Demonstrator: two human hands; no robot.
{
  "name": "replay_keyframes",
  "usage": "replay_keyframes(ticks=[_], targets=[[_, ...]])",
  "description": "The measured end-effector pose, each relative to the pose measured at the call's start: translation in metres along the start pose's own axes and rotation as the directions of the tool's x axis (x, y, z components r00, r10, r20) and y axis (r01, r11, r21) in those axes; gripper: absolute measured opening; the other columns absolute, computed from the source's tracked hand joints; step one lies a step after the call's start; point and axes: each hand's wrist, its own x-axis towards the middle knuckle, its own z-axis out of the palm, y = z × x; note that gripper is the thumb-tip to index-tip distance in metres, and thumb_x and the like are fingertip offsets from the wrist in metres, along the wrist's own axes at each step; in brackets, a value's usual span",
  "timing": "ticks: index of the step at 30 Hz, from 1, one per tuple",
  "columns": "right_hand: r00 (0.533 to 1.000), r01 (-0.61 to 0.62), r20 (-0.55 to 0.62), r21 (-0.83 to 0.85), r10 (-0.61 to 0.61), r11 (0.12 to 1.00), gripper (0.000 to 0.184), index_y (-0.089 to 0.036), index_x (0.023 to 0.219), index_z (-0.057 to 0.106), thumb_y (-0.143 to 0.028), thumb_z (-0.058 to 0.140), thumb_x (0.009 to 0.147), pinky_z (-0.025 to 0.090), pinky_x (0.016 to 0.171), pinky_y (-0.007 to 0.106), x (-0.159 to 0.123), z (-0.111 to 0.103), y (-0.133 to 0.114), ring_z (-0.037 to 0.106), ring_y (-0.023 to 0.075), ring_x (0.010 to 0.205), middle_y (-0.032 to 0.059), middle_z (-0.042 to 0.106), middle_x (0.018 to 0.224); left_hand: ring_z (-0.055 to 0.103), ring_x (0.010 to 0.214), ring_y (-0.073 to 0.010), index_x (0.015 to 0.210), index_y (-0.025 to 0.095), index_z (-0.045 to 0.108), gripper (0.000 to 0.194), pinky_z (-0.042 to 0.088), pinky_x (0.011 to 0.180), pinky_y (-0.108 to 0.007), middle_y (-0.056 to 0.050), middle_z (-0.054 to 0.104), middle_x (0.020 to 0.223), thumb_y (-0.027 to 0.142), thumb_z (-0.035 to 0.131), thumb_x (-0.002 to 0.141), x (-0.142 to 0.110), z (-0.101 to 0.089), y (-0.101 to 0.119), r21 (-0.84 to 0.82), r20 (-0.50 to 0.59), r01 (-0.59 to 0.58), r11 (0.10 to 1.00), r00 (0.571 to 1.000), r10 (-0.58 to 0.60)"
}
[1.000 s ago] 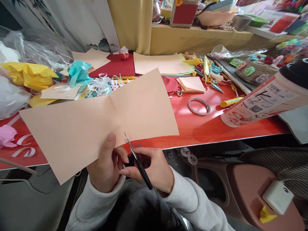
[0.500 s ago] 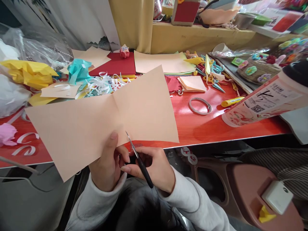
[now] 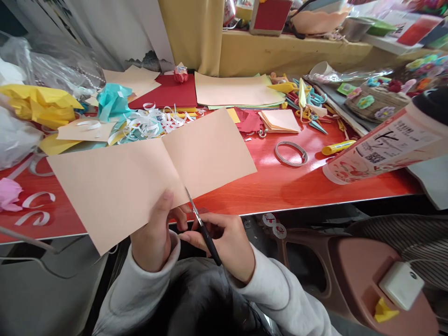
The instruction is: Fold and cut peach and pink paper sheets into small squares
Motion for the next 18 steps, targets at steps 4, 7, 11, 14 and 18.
replay_keyframes(ticks=[4, 7, 11, 14, 18], targets=[[1.0, -0.025, 0.001, 0.038, 0.025, 0.999, 0.035, -0.013, 0.071, 0.065, -0.045, 0.075, 0.062, 0.032, 0.038, 0.019, 0.0002, 0.0, 0.0003, 0.038, 0.0054, 0.04, -0.0041, 0.047, 0.049, 0.046, 0.034, -0.0079, 0.051, 0.02, 0.055, 0.035, 0.042, 0.042, -0.022, 0.004, 0.05, 0.04, 0.031, 0.051, 0.084, 0.0009, -0.0015, 0.0025, -0.035, 0.036, 0.027, 0.999, 0.999, -0.026], [0.999, -0.044, 0.004, 0.087, 0.044, 0.995, 0.038, -0.013, 0.071, 0.065, -0.045, 0.078, 0.057, 0.032, 0.039, 0.02, 0.0012, 0.0002, -0.0017, 0.039, 0.0061, 0.041, -0.0036, 0.048, 0.05, 0.042, 0.033, -0.0068, 0.048, 0.019, 0.052, 0.038, 0.035, 0.036, -0.021, 0.004, 0.048, 0.039, 0.031, 0.051, 0.083, 0.0012, -0.002, 0.0044, -0.06, 0.077, 0.057, 0.997, 0.996, -0.052], [0.998, -0.059, 0.002, 0.09, 0.06, 0.994, 0.038, -0.013, 0.073, 0.065, -0.047, 0.076, 0.059, 0.032, 0.039, 0.02, 0.0016, 0.0005, -0.002, 0.039, 0.006, 0.041, -0.003, 0.05, 0.052, 0.041, 0.033, -0.0072, 0.044, 0.019, 0.048, 0.041, 0.033, 0.035, -0.021, 0.004, 0.043, 0.035, 0.033, 0.052, 0.082, 0.001, -0.0013, 0.0059, -0.05, 0.115, 0.087, 0.995, 0.99, -0.081], [0.998, -0.058, -0.004, 0.071, 0.058, 0.996, 0.037, -0.013, 0.073, 0.066, -0.047, 0.074, 0.062, 0.03, 0.037, 0.019, 0.0014, 0.0005, -0.0001, 0.038, 0.0057, 0.04, -0.0032, 0.049, 0.05, 0.04, 0.033, -0.0074, 0.043, 0.019, 0.049, 0.042, 0.033, 0.036, -0.021, 0.004, 0.04, 0.033, 0.035, 0.052, 0.082, 0.0008, -0.0007, 0.0064, -0.045, 0.118, 0.097, 0.994, 0.989, -0.091], [0.998, -0.056, -0.015, 0.075, 0.057, 0.996, 0.036, -0.013, 0.074, 0.067, -0.046, 0.074, 0.062, 0.031, 0.037, 0.019, 0.0011, -0.0004, 0.001, 0.039, 0.0057, 0.039, -0.0033, 0.05, 0.05, 0.04, 0.032, -0.0071, 0.043, 0.019, 0.05, 0.041, 0.034, 0.036, -0.021, 0.004, 0.04, 0.033, 0.034, 0.051, 0.082, 0.0005, -0.0006, 0.0067, -0.054, 0.136, 0.119, 0.991, 0.984, -0.111]])
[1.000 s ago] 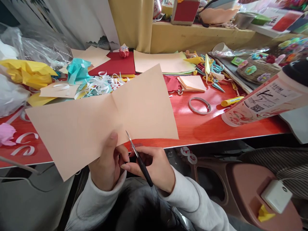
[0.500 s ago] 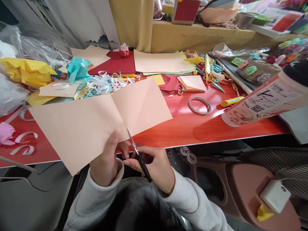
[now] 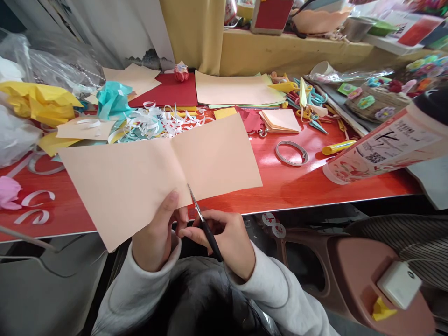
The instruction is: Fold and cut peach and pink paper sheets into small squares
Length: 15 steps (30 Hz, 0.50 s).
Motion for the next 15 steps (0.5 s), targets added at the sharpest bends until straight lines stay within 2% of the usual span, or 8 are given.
replay_keyframes(ticks=[7, 15], targets=[[1.0, 0.002, 0.002, 0.039, -0.003, 0.999, 0.031, -0.013, 0.075, 0.066, -0.04, 0.075, 0.064, 0.033, 0.036, 0.019, 0.0004, -0.0002, -0.0008, 0.04, 0.0059, 0.04, -0.002, 0.053, 0.054, 0.038, 0.031, -0.0063, 0.043, 0.018, 0.05, 0.043, 0.033, 0.035, -0.021, 0.004, 0.041, 0.035, 0.031, 0.05, 0.083, -0.0025, 0.0014, 0.0011, -0.045, 0.033, 0.055, 0.997, 0.998, -0.054], [0.999, 0.029, -0.026, 0.117, -0.027, 0.993, 0.03, -0.013, 0.077, 0.066, -0.037, 0.076, 0.063, 0.033, 0.035, 0.018, -0.0003, 0.0007, -0.0024, 0.04, 0.0055, 0.04, -0.002, 0.054, 0.054, 0.038, 0.03, -0.0058, 0.039, 0.018, 0.046, 0.048, 0.033, 0.035, -0.021, 0.004, 0.037, 0.032, 0.029, 0.049, 0.086, -0.0028, -0.0004, 0.0005, -0.019, 0.129, 0.02, 1.0, 0.992, -0.017]])
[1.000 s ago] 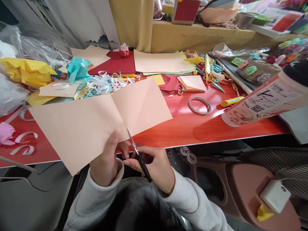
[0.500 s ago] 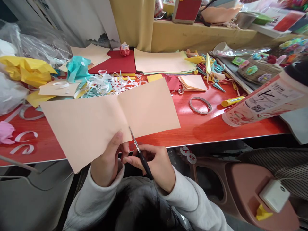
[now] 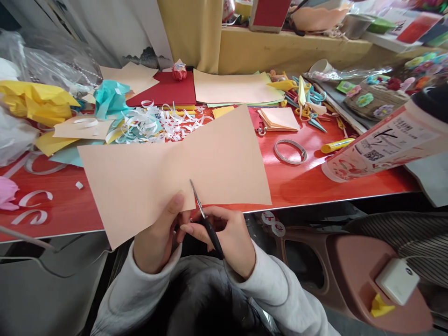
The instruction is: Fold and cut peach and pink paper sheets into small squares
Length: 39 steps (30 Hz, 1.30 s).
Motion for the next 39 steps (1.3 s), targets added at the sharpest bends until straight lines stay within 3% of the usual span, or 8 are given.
replay_keyframes(ticks=[6, 13, 19, 24, 28, 30, 35, 39], targets=[[0.999, 0.011, 0.044, -0.047, -0.009, 0.999, 0.025, -0.014, 0.074, 0.066, -0.039, 0.069, 0.069, 0.036, 0.037, 0.019, 0.002, 0.002, -0.005, 0.043, 0.0064, 0.043, -0.0009, 0.058, 0.06, 0.037, 0.029, -0.0049, 0.04, 0.017, 0.043, 0.047, 0.028, 0.03, -0.019, 0.005, 0.035, 0.033, 0.029, 0.051, 0.085, 0.0, 0.0, -0.002, -0.061, 0.006, -0.06, 0.996, 0.998, 0.06], [0.996, 0.084, 0.045, -0.104, -0.079, 0.991, 0.028, -0.015, 0.073, 0.065, -0.043, 0.066, 0.072, 0.038, 0.039, 0.02, 0.003, 0.002, -0.004, 0.044, 0.0077, 0.044, -0.0013, 0.056, 0.057, 0.033, 0.029, -0.0036, 0.039, 0.017, 0.042, 0.049, 0.039, 0.039, -0.02, 0.006, 0.03, 0.033, 0.026, 0.048, 0.087, -0.003, 0.003, 0.002, -0.004, 0.0, -0.06, 0.998, 0.998, 0.06], [0.994, 0.114, 0.016, -0.131, -0.113, 0.985, 0.034, -0.015, 0.072, 0.064, -0.048, 0.065, 0.071, 0.038, 0.04, 0.022, 0.002, 0.006, -0.006, 0.046, 0.0091, 0.044, -0.0021, 0.052, 0.052, 0.03, 0.031, -0.0036, 0.043, 0.018, 0.044, 0.041, 0.022, 0.025, -0.019, 0.005, 0.039, 0.039, 0.027, 0.057, 0.082, -0.004, 0.004, 0.001, -0.007, -0.063, -0.123, 0.992, 0.991, 0.122], [0.993, 0.102, -0.061, -0.057, -0.105, 0.993, 0.033, -0.016, 0.057, 0.058, -0.046, 0.068, 0.068, 0.038, 0.039, 0.021, 0.003, 0.007, 0.005, 0.044, 0.0078, 0.041, -0.0041, 0.047, 0.046, 0.043, 0.034, -0.0068, 0.048, 0.018, 0.048, 0.035, 0.037, 0.028, -0.018, 0.005, 0.044, 0.043, 0.033, 0.062, 0.076, -0.007, 0.007, -0.001, -0.109, -0.087, -0.029, 0.994, 0.996, 0.019], [0.991, 0.135, -0.025, 0.001, -0.135, 0.991, 0.034, -0.017, 0.059, 0.058, -0.048, 0.068, 0.067, 0.037, 0.036, 0.021, 0.005, 0.004, 0.011, 0.045, 0.0079, 0.04, -0.0026, 0.052, 0.051, 0.049, 0.04, -0.0092, 0.052, 0.018, 0.053, 0.03, 0.046, 0.035, -0.02, 0.004, 0.046, 0.044, 0.035, 0.061, 0.076, -0.009, 0.006, 0.0, -0.1, -0.079, -0.017, 0.995, 0.997, 0.01], [0.99, 0.14, 0.014, -0.039, -0.139, 0.989, 0.038, -0.016, 0.059, 0.059, -0.053, 0.064, 0.069, 0.039, 0.041, 0.022, 0.006, 0.004, 0.005, 0.049, 0.01, 0.046, -0.0005, 0.054, 0.054, 0.048, 0.042, -0.0079, 0.049, 0.019, 0.051, 0.033, 0.046, 0.038, -0.019, 0.004, 0.048, 0.046, 0.031, 0.062, 0.077, -0.01, 0.005, 0.0, -0.081, -0.082, -0.046, 0.996, 0.996, 0.039], [0.989, 0.144, 0.051, -0.243, -0.136, 0.959, 0.052, -0.016, 0.052, 0.058, -0.063, 0.052, 0.074, 0.035, 0.042, 0.024, 0.005, 0.006, -0.014, 0.045, 0.0104, 0.044, -0.0004, 0.049, 0.047, 0.05, 0.046, -0.0085, 0.046, 0.019, 0.047, 0.039, 0.046, 0.042, -0.019, 0.004, 0.049, 0.047, 0.032, 0.057, 0.081, -0.01, 0.002, -0.005, -0.104, 0.008, 0.02, 0.994, 1.0, -0.019], [0.987, 0.158, -0.001, -0.222, -0.162, 0.962, 0.05, -0.015, 0.051, 0.057, -0.061, 0.056, 0.072, 0.036, 0.042, 0.025, 0.006, 0.005, -0.009, 0.046, 0.0108, 0.042, 0.002, 0.055, 0.05, 0.052, 0.047, -0.0092, 0.047, 0.019, 0.045, 0.041, 0.047, 0.049, -0.022, 0.004, 0.05, 0.048, 0.031, 0.052, 0.085, -0.01, 0.003, -0.006, -0.074, 0.071, 0.005, 0.997, 0.997, 0.001]])
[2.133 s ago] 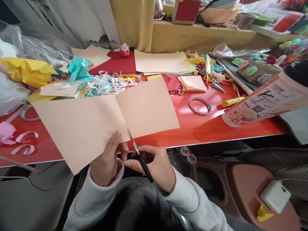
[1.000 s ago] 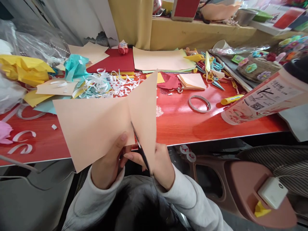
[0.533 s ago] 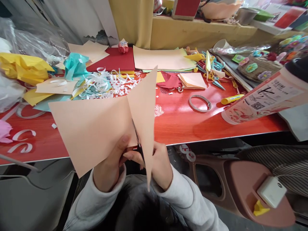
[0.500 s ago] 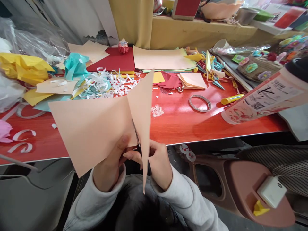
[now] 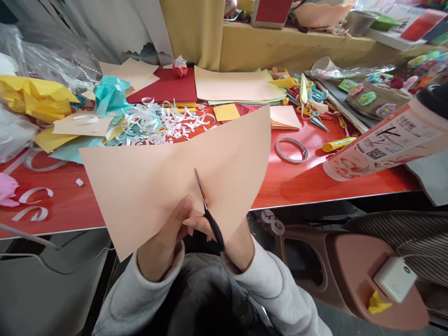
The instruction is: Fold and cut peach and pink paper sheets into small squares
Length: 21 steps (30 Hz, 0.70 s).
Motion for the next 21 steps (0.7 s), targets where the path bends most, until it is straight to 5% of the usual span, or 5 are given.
replay_keyframes(ticks=[9, 21], targets=[[0.995, 0.045, -0.094, 0.053, -0.04, 0.998, 0.039, -0.016, 0.046, 0.054, -0.044, 0.071, 0.066, 0.034, 0.039, 0.021, 0.0018, -0.0001, 0.0022, 0.045, 0.0084, 0.038, -0.0021, 0.05, 0.043, 0.05, 0.045, -0.011, 0.046, 0.019, 0.04, 0.043, 0.045, 0.05, -0.027, 0.003, 0.042, 0.045, 0.032, 0.047, 0.086, 0.0006, 0.0051, 0.003, -0.001, 0.035, -0.015, 1.0, 0.999, 0.016], [0.998, -0.017, -0.06, 0.218, 0.031, 0.976, 0.035, -0.017, 0.05, 0.054, -0.041, 0.078, 0.056, 0.039, 0.037, 0.021, 0.0058, -0.0046, -0.0028, 0.046, 0.0092, 0.039, -0.0028, 0.051, 0.043, 0.052, 0.053, -0.0109, 0.048, 0.02, 0.04, 0.043, 0.045, 0.064, -0.027, 0.003, 0.046, 0.049, 0.029, 0.043, 0.09, -0.0007, 0.002, 0.0022, 0.16, 0.066, -0.099, 0.982, 0.994, 0.089]])
